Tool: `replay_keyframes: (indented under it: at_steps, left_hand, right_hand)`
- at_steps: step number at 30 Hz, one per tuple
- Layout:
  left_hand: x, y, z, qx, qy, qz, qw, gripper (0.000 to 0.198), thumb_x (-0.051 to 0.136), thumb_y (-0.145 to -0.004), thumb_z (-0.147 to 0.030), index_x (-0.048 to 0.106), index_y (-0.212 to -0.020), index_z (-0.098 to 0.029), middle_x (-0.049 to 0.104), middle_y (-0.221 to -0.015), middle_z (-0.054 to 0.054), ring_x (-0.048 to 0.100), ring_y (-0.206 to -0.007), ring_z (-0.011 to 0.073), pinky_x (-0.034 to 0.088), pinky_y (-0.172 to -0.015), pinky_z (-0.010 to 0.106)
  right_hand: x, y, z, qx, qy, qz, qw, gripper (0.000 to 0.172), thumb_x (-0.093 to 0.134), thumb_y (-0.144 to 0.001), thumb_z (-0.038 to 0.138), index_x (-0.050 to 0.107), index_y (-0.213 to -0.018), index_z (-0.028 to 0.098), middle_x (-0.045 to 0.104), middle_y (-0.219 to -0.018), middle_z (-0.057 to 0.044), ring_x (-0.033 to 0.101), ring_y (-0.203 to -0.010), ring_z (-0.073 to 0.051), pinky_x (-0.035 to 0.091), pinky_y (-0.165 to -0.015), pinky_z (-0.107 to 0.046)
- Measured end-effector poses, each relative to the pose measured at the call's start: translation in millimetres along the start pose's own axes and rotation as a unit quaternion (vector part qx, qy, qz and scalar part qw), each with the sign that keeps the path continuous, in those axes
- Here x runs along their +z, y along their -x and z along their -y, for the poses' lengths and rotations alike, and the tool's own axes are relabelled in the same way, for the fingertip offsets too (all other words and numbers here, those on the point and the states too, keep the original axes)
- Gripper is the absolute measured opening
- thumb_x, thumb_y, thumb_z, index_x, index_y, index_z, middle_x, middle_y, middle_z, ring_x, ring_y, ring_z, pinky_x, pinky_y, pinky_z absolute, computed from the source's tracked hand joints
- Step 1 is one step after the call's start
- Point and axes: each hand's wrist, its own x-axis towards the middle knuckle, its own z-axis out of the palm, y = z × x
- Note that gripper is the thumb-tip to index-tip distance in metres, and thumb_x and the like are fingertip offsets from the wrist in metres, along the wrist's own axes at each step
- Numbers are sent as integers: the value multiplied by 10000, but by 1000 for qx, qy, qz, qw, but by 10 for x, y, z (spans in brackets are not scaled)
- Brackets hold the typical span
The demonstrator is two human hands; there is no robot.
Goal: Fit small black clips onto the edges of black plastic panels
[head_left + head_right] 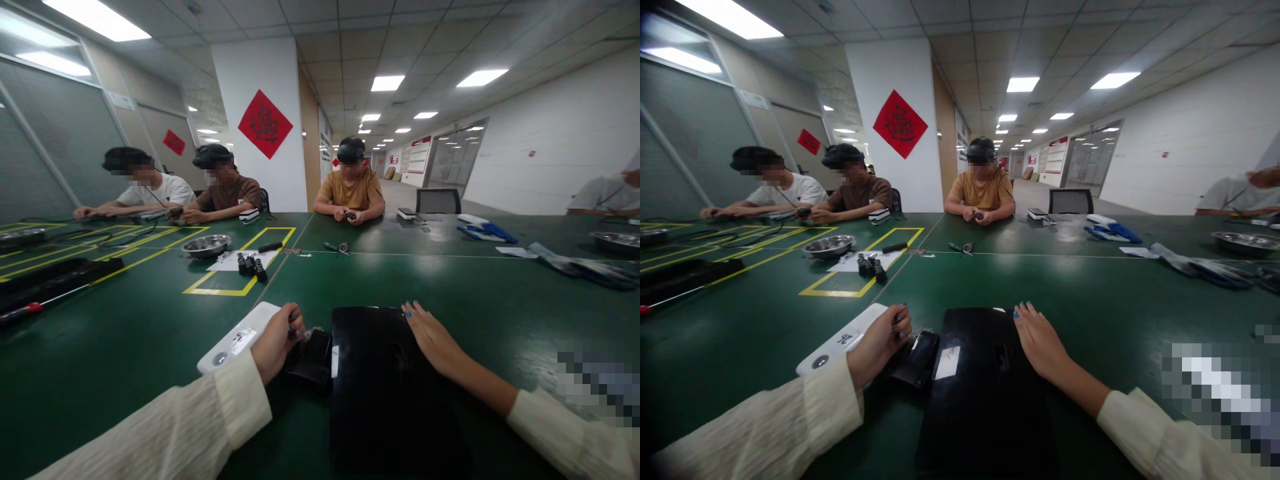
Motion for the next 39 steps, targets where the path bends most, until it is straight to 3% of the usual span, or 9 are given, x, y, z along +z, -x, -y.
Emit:
replay_keyframes:
  at_steps: [6, 10, 14, 19, 22, 26, 31, 34, 39]
  left_hand:
    - [15, 28, 13, 29, 7, -22, 999, 277, 452, -725, -334, 291, -537, -209, 263, -422, -95, 282, -406, 80, 286, -437, 202]
    - [15, 23, 64, 57, -3, -43, 997, 267, 446, -719, -310, 288, -529, -207, 270, -424, -91, 288, -405, 79, 267, -427, 200]
    - [0, -12, 97, 59, -12, -47, 997, 268, 450, -709, -313, 303, -513, -204, 277, -420, -90, 289, -392, 74, 264, -417, 198]
    - [-5, -45, 96, 38, -1, -32, 999, 231, 456, -686, -301, 319, -523, -211, 285, -409, -90, 300, -373, 76, 282, -408, 208]
    - [-5, -56, 94, 31, 13, -39, 999, 208, 453, -663, -285, 320, -520, -213, 285, -397, -90, 297, -358, 75, 280, -398, 213]
    - [-12, -49, 90, 48, 50, -73, 995, 237, 453, -664, -285, 278, -522, -210, 269, -400, -95, 262, -356, 61, 253, -388, 200]
    - [-3, -39, 63, 39, 85, -73, 993, 251, 466, -666, -274, 276, -516, -207, 256, -394, -97, 251, -353, 59, 242, -379, 199]
    - [8, -37, 52, 34, 98, -61, 993, 264, 471, -663, -273, 267, -509, -207, 245, -389, -98, 240, -352, 57, 244, -380, 199]
    - [13, -22, 57, 43, 102, -48, 993, 270, 496, -658, -288, 280, -518, -206, 254, -400, -99, 248, -363, 53, 251, -386, 193]
  right_hand:
    - [-84, -8, 67, -9, 32, -46, 998, 569, 186, -932, 408, 414, -1346, 91, 370, -1425, -172, 207, -1366, -283, 217, -1078, -531]
    - [-308, 28, 458, -144, 103, -119, 977, 468, 296, -912, 311, 418, -1341, 169, 377, -1429, -123, 197, -1369, -289, 181, -1073, -570]
    - [-379, 226, 1080, -269, 72, -16, 960, 498, 395, -877, 273, 377, -1365, 175, 409, -1401, -126, 379, -1273, -249, 311, -1046, -460]
    - [-165, 419, 1587, -343, 74, 107, 930, 572, 441, -863, 297, 281, -1409, 235, 370, -1422, -143, 477, -1163, -284, 413, -916, -458]
    - [-33, 367, 1671, -344, 89, 114, 928, 538, 455, -864, 346, 349, -1373, 206, 475, -1328, -149, 507, -1086, -290, 424, -873, -467]
    - [47, 271, 1674, -362, 89, 112, 921, 590, 504, -837, 387, 336, -1374, 208, 465, -1333, -128, 476, -1078, -297, 430, -853, -460]
    - [81, 270, 1679, -414, 92, 117, 898, 485, 464, -857, 244, 386, -1332, 184, 504, -1290, -103, 490, -1026, -247, 438, -845, -392]
    - [103, 306, 1711, -457, 109, 106, 877, 505, 441, -866, 205, 342, -1356, 134, 510, -1265, -154, 516, -1005, -243, 454, -797, -361]
    - [6, 398, 1754, -498, 109, 92, 855, 529, 423, -890, 260, 270, -1392, 203, 532, -1236, -143, 579, -867, -230, 488, -706, -342]
